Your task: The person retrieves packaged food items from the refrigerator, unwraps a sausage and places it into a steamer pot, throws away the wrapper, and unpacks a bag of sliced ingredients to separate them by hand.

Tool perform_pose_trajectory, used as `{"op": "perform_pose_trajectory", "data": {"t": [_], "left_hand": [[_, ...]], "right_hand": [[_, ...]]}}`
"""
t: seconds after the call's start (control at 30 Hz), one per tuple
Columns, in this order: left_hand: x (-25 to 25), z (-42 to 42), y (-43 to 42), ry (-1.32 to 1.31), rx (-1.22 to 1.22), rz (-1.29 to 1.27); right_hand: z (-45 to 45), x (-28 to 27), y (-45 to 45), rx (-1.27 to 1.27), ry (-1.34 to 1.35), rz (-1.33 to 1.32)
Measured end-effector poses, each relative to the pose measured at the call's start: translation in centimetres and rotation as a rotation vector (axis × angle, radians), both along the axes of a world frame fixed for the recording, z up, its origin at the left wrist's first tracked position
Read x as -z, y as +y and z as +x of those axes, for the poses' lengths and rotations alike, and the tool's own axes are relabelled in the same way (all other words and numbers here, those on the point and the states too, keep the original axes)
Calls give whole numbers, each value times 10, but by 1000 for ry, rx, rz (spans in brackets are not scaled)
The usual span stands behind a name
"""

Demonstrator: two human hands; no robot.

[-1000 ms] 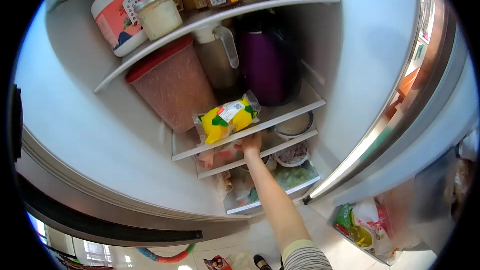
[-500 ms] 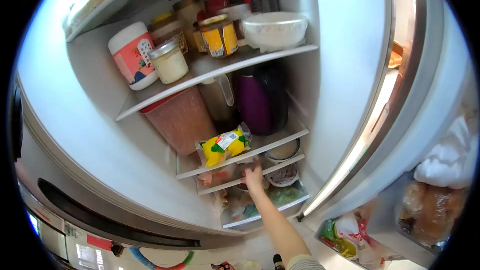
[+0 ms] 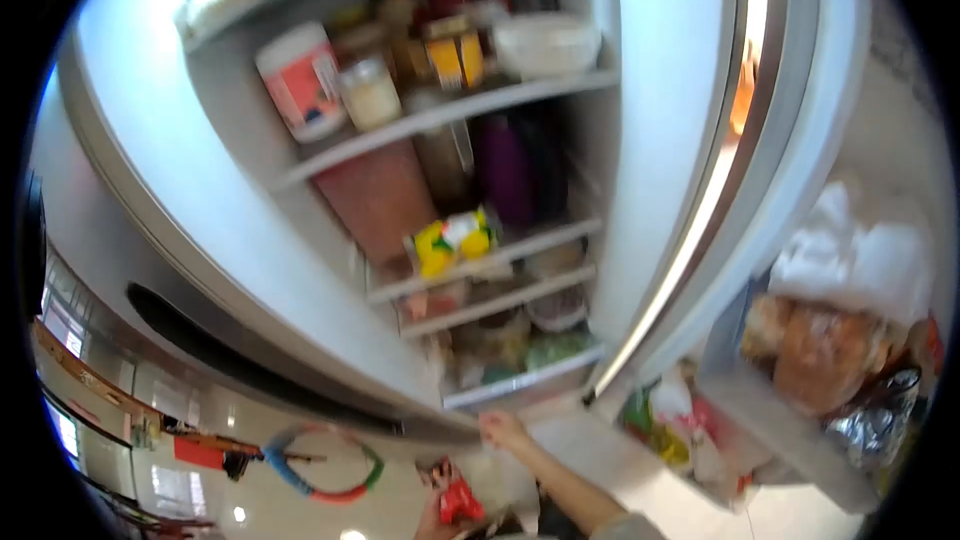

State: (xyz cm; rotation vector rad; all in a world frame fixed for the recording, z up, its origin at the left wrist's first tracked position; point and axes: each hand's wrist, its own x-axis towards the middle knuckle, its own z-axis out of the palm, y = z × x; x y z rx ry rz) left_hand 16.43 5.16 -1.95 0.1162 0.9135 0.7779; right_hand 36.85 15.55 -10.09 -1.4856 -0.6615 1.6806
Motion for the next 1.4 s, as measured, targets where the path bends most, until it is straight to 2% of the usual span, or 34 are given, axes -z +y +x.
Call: {"op": "perform_pose_trajectory", "data": {"t": [0.07, 0.17, 0.2, 0.37, 0.47, 0.63, 0.73, 0.87, 0.9, 0.97, 1.1, 1.2, 1.3, 1.4], "left_hand": [[-5, -2, -3, 180, 106, -81], [12, -13, -6, 173, 95, -137], [12, -16, -6, 187, 105, -146], [27, -45, -19, 147, 174, -163], [27, -65, -31, 150, 152, -182], [8, -76, -45, 205, 94, -178], [47, -95, -52, 41, 4, -253], [86, -110, -63, 82, -56, -228], [81, -107, -61, 122, -56, -222], [99, -108, -67, 147, -106, -293], [122, -105, -75, 106, -145, -315], [122, -85, -70, 59, -194, -270], [131, -78, -75, 148, -199, -371], [146, -73, -84, 137, -216, -382]], "right_hand": [[0, -2, 0, -27, -82, 56], [5, 2, 13, 65, -47, 142], [4, -7, 16, 117, -188, 211], [-3, -21, 24, 275, -93, 258], [-16, -36, 43, 266, -187, 362], [-41, -69, 68, 223, -188, 450], [-39, -52, 68, 157, -285, 434], [-19, -5, 71, 81, -564, 408], [-13, 5, 73, 57, -614, 393], [-7, 27, 76, -1, -730, 388], [-21, 53, 83, -122, -721, 283], [-39, 79, 99, -156, -824, 412], [-54, 101, 123, -86, -822, 533], [-53, 91, 138, -18, -726, 496]]}}
